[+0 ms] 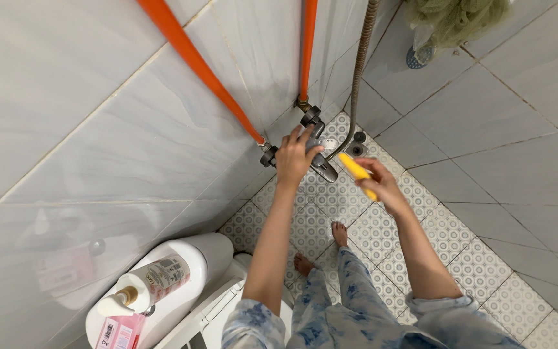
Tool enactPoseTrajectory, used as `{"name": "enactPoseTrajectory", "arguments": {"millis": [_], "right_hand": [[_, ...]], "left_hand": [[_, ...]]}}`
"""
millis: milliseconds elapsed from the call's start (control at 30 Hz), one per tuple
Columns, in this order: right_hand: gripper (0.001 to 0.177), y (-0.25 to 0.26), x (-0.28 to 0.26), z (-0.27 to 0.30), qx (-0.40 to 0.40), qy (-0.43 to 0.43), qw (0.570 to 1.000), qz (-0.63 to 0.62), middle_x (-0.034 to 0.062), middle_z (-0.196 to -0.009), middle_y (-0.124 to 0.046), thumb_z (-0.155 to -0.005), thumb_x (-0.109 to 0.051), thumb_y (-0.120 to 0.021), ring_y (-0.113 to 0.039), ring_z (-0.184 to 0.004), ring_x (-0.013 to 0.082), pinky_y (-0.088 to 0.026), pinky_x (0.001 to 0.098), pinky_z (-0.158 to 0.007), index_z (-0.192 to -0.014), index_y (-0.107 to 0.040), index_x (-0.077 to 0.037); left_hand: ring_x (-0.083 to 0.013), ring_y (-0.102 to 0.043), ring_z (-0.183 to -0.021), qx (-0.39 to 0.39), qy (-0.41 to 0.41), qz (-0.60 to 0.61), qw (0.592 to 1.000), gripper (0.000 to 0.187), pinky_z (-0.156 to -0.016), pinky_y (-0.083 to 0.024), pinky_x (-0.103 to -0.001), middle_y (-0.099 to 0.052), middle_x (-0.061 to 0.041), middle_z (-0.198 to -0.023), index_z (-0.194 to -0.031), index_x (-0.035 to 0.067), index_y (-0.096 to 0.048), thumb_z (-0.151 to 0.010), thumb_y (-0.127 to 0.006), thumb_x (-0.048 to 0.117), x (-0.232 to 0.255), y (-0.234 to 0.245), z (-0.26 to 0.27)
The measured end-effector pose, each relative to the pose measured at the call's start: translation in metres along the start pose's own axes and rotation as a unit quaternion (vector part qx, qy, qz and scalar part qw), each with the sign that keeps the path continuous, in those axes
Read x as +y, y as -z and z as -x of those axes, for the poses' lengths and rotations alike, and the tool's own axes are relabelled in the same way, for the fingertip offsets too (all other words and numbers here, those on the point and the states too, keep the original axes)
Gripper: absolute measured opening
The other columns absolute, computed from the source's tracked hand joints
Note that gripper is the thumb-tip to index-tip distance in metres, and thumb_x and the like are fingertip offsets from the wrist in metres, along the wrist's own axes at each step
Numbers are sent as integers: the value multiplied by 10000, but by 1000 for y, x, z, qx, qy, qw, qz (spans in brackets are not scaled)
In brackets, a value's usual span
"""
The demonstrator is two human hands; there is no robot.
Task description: Cleaning a bathroom faucet and shower fixture using a sponge and cleaning product.
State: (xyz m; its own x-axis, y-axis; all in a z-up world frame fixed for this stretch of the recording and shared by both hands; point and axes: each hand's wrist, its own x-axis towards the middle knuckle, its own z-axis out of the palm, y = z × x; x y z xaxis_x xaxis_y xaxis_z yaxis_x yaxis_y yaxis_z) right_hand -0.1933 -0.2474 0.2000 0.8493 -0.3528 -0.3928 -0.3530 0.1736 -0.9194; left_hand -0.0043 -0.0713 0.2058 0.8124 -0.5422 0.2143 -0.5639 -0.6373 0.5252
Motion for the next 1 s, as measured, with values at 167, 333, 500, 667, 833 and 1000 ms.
{"name": "enactPoseTrajectory", "arguments": {"millis": [167,333,500,667,833,1000], "right_hand": [[523,-58,-8,-4,52,255,884,389,81,-1339,-692,-757,-238,-757,-661,-1170,319,-555,428,-980,-1278,-708,-211],[510,-93,-9,-12,122,357,712,592,45,-1339,-686,-716,-289,-779,-634,-1173,379,-572,488,-907,-1221,-751,-216],[418,-89,-27,-15,84,262,701,658,35,-1322,-709,-812,-276,-708,-651,-1069,304,-587,376,-708,-1225,-756,-231],[422,-107,-52,-10,-52,223,720,655,-11,-1193,-743,-790,-306,-688,-689,-918,265,-589,390,-688,-1208,-749,-300],[466,-93,-12,15,-114,37,896,427,-25,-1262,-722,-885,-293,-599,-747,-758,246,-588,358,-635,-1347,-651,-323],[550,-126,24,18,43,395,670,627,64,-1292,-704,-715,-293,-718,-660,-1083,368,-589,451,-764,-1256,-671,-210]], "left_hand": [[-343,-658,-1193,130,49,105,985,482,-936,-556,-427,-651,-156,-1365,-1383,98,-627,-1014,-652,408,-18,19,43],[-310,-660,-1204,168,120,211,955,452,-950,-567,-402,-618,-156,-1378,-1408,77,-597,-1039,-648,332,-41,31,104],[-238,-682,-1036,131,269,231,926,393,-838,-574,-361,-645,-105,-1285,-1330,121,-635,-964,-698,247,-59,45,175],[-231,-685,-1000,122,266,231,928,340,-832,-566,-355,-676,-94,-1242,-1269,118,-673,-945,-707,212,-55,29,206],[-237,-656,-1043,89,274,286,914,303,-828,-556,-346,-637,-105,-1244,-1252,101,-662,-963,-697,188,-29,46,213],[-230,-667,-1029,70,281,279,915,287,-891,-540,-354,-680,-87,-1213,-1233,109,-684,-961,-687,200,-36,42,234]]}}
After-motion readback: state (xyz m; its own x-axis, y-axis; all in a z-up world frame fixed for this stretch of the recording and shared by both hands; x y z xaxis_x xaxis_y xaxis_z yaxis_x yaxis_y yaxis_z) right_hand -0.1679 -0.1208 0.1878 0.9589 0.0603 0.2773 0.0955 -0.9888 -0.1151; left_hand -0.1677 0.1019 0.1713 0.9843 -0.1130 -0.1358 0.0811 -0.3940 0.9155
